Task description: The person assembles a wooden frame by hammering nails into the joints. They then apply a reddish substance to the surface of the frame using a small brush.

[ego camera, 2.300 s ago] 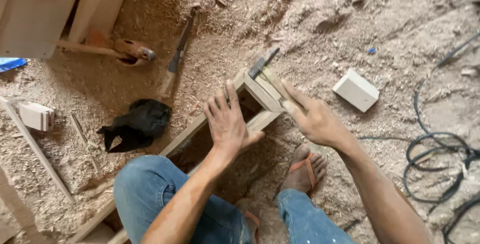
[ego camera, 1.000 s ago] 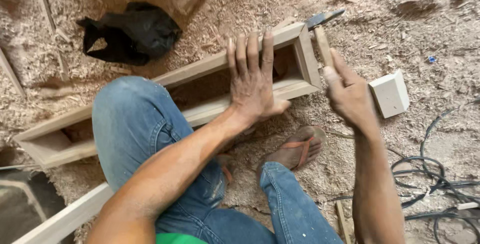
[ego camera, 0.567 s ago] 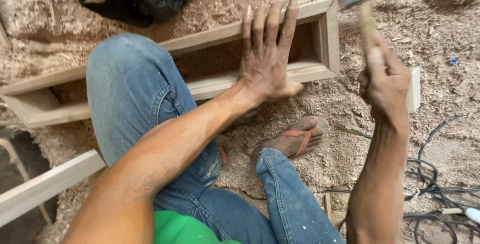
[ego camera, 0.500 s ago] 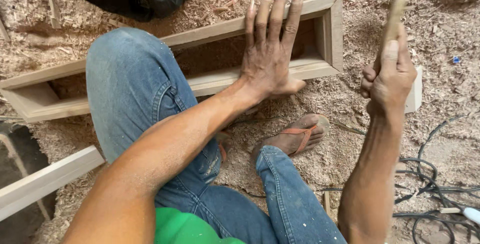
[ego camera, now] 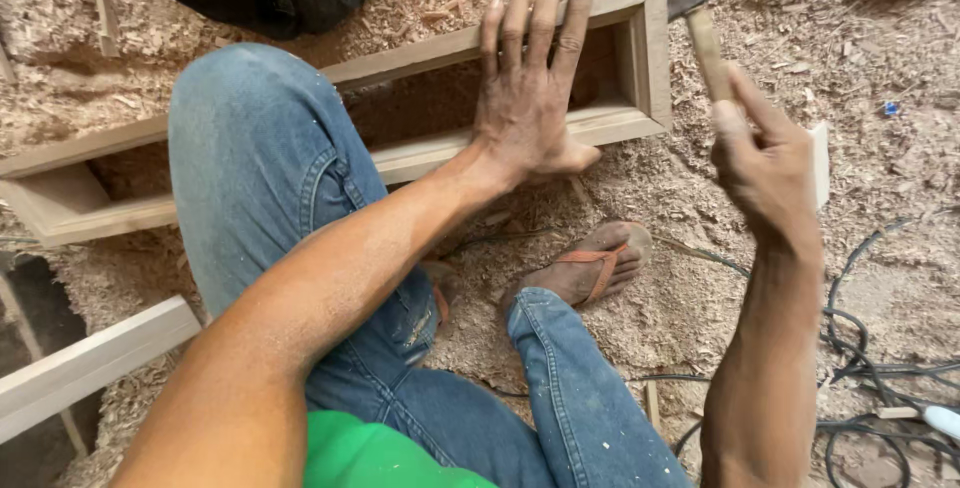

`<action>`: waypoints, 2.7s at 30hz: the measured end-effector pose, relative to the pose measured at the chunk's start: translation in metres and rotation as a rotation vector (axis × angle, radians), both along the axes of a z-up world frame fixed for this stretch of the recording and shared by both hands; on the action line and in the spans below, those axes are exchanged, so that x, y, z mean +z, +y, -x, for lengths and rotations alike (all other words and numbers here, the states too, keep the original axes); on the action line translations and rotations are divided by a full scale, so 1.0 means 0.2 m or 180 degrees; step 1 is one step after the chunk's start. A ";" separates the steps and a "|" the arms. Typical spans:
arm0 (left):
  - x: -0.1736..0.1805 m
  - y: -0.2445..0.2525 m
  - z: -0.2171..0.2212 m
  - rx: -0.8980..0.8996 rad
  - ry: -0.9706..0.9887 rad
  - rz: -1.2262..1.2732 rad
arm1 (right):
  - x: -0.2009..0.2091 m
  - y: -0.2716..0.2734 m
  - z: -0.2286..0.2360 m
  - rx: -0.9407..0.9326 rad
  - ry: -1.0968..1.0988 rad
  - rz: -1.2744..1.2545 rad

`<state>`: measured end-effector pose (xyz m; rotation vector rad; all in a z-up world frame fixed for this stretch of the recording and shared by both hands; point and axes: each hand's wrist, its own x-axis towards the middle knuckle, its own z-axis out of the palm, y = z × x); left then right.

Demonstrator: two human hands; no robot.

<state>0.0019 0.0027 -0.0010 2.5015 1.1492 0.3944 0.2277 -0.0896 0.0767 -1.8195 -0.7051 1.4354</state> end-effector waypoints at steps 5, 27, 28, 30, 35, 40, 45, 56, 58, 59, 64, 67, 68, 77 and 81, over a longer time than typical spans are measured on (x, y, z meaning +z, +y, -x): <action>-0.01 0.00 0.01 0.0001 0.0089 0.0004 | -0.01 -0.05 -0.01 -0.1465 0.0137 -0.0290; -0.03 -0.02 0.02 -0.0012 0.0195 -0.0024 | -0.20 -0.08 0.06 -0.0478 0.0221 0.0023; -0.03 -0.01 0.02 -0.0031 0.0165 -0.0099 | -0.20 -0.08 0.06 -0.0307 0.0343 0.0052; -0.03 0.00 0.01 -0.0027 0.0184 -0.0040 | -0.19 -0.08 0.04 -0.0250 0.0268 0.0106; -0.03 0.00 0.02 -0.0017 0.0184 -0.0115 | -0.18 -0.09 0.04 -0.0140 0.0147 0.0210; -0.02 0.00 0.00 -0.0012 0.0236 -0.0134 | -0.15 -0.11 0.04 -0.0258 0.0216 -0.0086; -0.01 0.01 0.02 -0.0098 0.0156 -0.0190 | -0.07 -0.12 0.06 -0.0462 0.0243 -0.0330; 0.12 0.14 0.05 -0.0501 0.0490 0.0323 | 0.02 -0.18 0.12 -0.0641 0.0313 0.0123; 0.19 0.30 0.11 -0.0682 0.0588 0.1094 | -0.01 -0.23 0.18 -0.1145 0.0560 -0.0071; 0.22 0.39 0.15 -0.0511 0.0918 0.1659 | -0.03 -0.27 0.21 -0.1397 0.0687 -0.0159; 0.37 0.59 0.37 -0.0035 0.2550 0.2411 | -0.10 -0.45 0.31 -0.1790 0.0830 -0.0006; 0.39 0.55 0.40 0.0200 0.1865 0.3366 | -0.13 -0.52 0.35 -0.1949 0.0918 0.0004; 0.39 0.53 0.41 0.0232 0.1637 0.3539 | -0.14 -0.54 0.36 -0.2000 0.0924 0.0024; 0.49 0.31 0.46 -0.1378 0.2135 0.2285 | -0.19 -0.60 0.27 -0.1935 0.0610 0.0045; 0.61 0.21 0.47 -0.1153 0.2604 0.2329 | -0.22 -0.65 0.23 -0.1964 0.0495 -0.0120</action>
